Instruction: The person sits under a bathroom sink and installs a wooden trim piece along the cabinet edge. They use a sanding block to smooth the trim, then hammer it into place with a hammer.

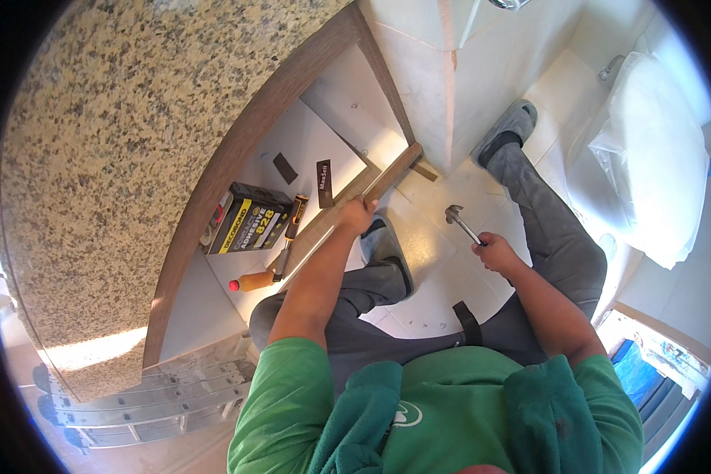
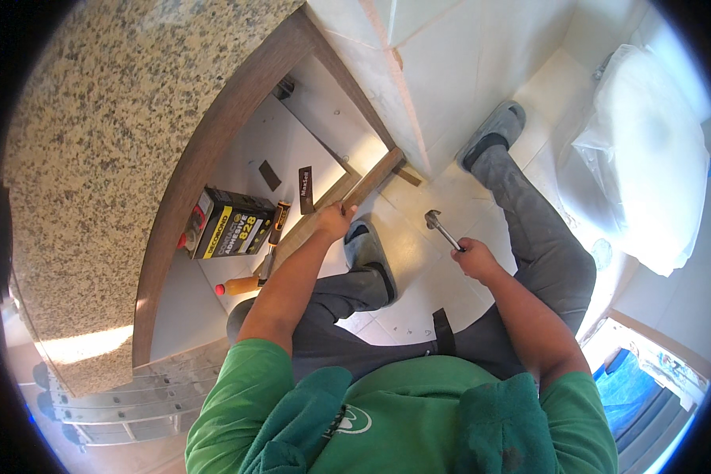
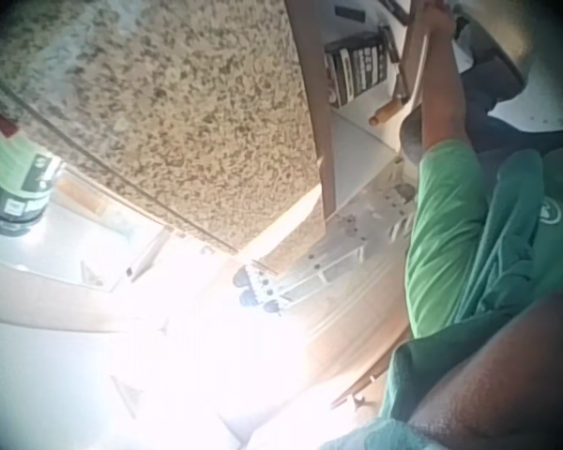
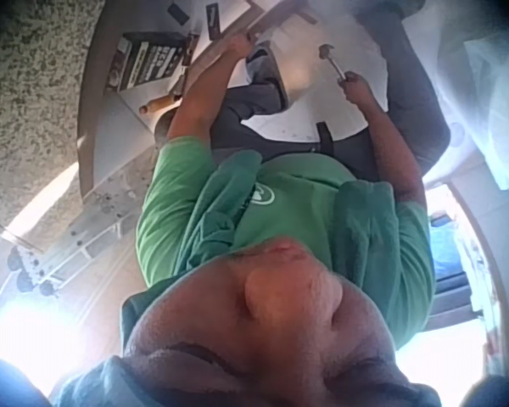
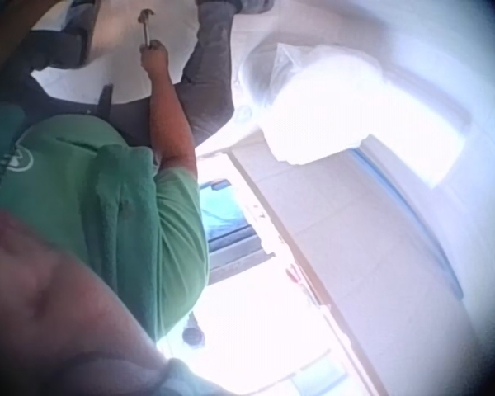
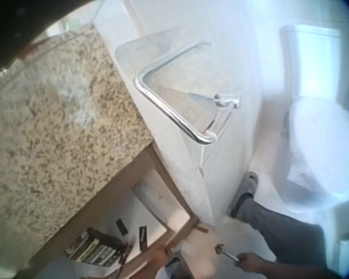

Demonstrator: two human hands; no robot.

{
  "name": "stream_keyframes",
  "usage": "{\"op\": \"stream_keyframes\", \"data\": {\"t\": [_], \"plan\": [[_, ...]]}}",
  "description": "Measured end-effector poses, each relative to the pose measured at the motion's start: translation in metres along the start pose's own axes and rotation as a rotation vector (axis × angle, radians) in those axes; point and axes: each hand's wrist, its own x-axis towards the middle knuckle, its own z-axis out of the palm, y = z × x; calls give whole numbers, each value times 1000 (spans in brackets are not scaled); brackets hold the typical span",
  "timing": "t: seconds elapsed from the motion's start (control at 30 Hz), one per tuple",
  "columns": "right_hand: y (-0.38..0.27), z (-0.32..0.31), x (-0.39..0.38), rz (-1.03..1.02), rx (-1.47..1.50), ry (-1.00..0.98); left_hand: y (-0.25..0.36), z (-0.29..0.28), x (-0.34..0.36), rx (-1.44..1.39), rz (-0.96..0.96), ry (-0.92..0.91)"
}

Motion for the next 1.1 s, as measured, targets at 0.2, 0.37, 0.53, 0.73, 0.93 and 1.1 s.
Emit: {"op": "stream_keyframes", "data": {"t": [0.2,0.37,0.53,0.73,0.93,1.1], "plan": [[-1,-2,1,-4,-18,-3,11,-16,-5,-142,-54,-177],[5,-3,3,-41,12,16,44,-43,-22,-227,-32,-242],[-6,-2,-3,27,70,-4,40,-52,-20,-18,61,-155],[-5,-4,-1,67,74,-26,36,-57,-18,219,96,-134],[-4,-1,-1,65,14,-30,16,-40,-13,249,143,50],[-5,-1,-3,108,87,-14,26,-70,-12,294,200,69]]}}
